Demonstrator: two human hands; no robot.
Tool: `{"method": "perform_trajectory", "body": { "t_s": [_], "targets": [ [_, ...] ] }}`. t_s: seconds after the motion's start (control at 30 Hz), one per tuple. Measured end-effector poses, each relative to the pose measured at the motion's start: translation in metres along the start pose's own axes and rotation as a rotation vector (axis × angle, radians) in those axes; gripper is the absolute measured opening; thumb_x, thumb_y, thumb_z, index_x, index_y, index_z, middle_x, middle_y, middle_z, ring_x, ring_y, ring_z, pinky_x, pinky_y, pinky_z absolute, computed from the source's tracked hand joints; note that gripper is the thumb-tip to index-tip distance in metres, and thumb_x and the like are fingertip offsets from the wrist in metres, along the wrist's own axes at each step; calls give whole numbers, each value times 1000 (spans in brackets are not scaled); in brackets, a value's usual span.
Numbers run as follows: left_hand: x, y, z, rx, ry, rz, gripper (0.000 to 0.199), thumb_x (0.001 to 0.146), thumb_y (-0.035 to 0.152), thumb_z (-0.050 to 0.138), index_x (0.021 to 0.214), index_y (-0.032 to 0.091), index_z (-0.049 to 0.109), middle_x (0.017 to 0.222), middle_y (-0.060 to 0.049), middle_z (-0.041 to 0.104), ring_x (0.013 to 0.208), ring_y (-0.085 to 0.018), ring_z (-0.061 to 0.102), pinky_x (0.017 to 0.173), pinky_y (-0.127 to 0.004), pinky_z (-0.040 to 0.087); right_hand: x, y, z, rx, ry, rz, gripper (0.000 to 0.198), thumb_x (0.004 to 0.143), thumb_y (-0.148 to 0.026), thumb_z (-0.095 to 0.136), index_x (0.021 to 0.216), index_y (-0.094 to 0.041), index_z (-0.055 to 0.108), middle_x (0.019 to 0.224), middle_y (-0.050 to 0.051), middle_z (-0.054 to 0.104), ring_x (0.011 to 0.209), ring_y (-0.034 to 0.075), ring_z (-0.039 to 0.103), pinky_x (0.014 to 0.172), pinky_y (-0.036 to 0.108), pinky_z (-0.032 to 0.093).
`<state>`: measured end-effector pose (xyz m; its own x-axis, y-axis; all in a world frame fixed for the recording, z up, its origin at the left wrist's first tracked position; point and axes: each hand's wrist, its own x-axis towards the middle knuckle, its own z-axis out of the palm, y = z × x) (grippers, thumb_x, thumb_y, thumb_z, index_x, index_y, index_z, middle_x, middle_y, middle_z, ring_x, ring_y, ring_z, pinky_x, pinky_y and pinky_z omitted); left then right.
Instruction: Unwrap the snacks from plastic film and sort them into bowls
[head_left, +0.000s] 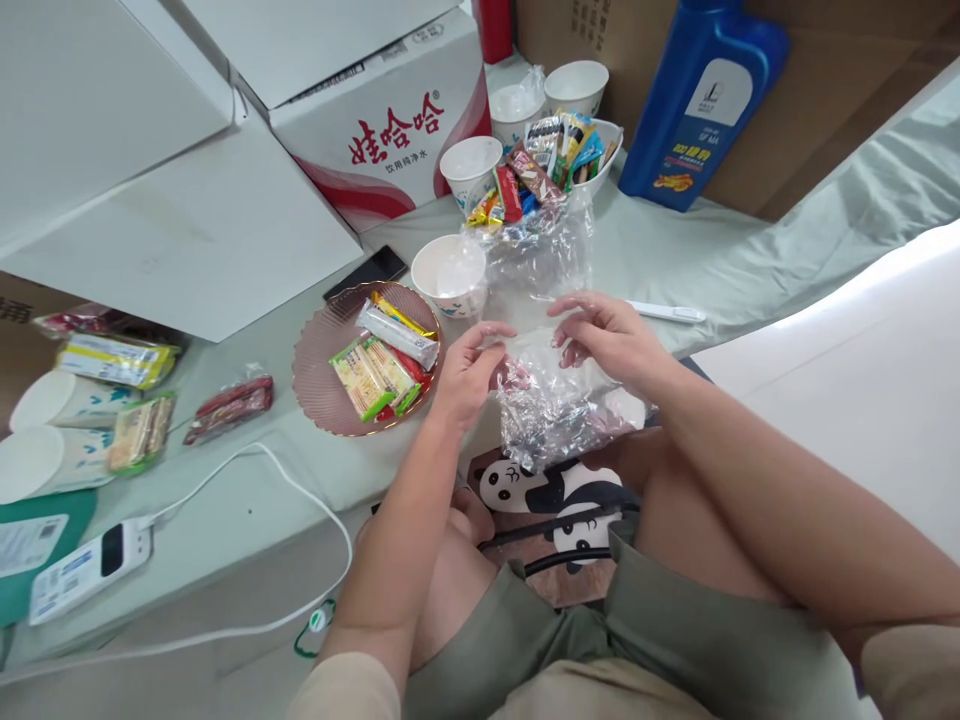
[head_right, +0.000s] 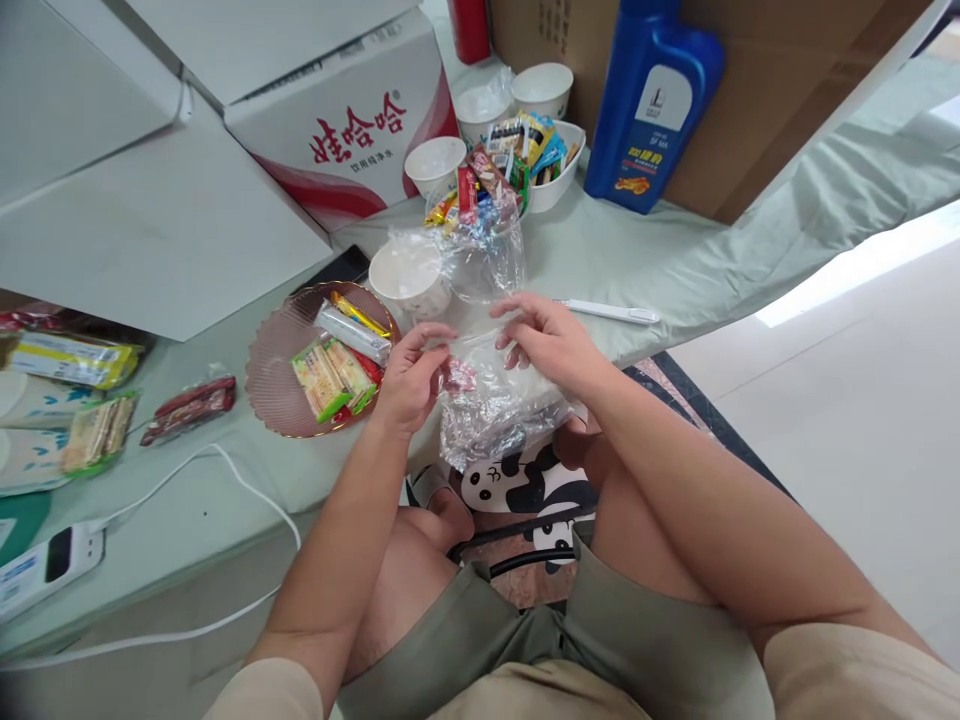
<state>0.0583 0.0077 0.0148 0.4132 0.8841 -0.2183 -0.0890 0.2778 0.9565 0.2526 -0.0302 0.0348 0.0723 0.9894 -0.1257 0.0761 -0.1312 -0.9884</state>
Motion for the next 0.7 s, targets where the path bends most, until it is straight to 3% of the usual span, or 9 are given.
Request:
{"method": "perform_trajectory", "body": {
  "t_s": [0.13,0.23,0.33,0.43,0.57,0.7],
  "targets": [
    [0,2,-5,-133,-17,3,14,75,29,68,88,23,66,60,5,65,53,-12,64,52,-23,53,4,7,-6,51,48,-125,6,81,-19,60,75,-21,63,103,4,69,50,5,54,50,27,44],
    [0,5,-10,-196,-90,-12,18,69,31,71,82,20,67,72,1,72,63,-13,70,60,-24,56,7,11,-13,50,90,-168,12,69,-12,58,60,-19,57,105,4,66,55,6,54,55,29,47],
    [1,4,-12,-141,-74,-33,29,74,46,69,78,18,67,76,-2,71,69,-14,71,61,-25,56,6,11,-19,-59,147,-253,15,63,-9,53,55,-21,59,92,4,64,83,17,63,72,34,51],
    [4,-1,-10,-29,22,-34,36,78,53,69,76,17,65,75,-2,68,67,-12,67,60,-22,52,1,9,-23,-193,140,-344,21,62,-9,51,55,-22,65,102,6,65,108,24,61,89,41,49],
    [6,-7,-4,43,38,11,36,67,35,81,92,19,62,92,-1,66,69,-10,64,61,-21,50,-2,9,-27,-245,120,-288,22,61,-8,51,60,-22,68,114,6,63,114,26,59,103,48,43],
    [5,-3,-2,94,37,114,49,63,20,78,107,23,57,127,-5,56,79,-10,67,56,-20,49,6,15,-27,40,286,-152,15,69,-14,54,76,-24,63,118,4,62,117,25,60,101,46,47]
  ]
}}
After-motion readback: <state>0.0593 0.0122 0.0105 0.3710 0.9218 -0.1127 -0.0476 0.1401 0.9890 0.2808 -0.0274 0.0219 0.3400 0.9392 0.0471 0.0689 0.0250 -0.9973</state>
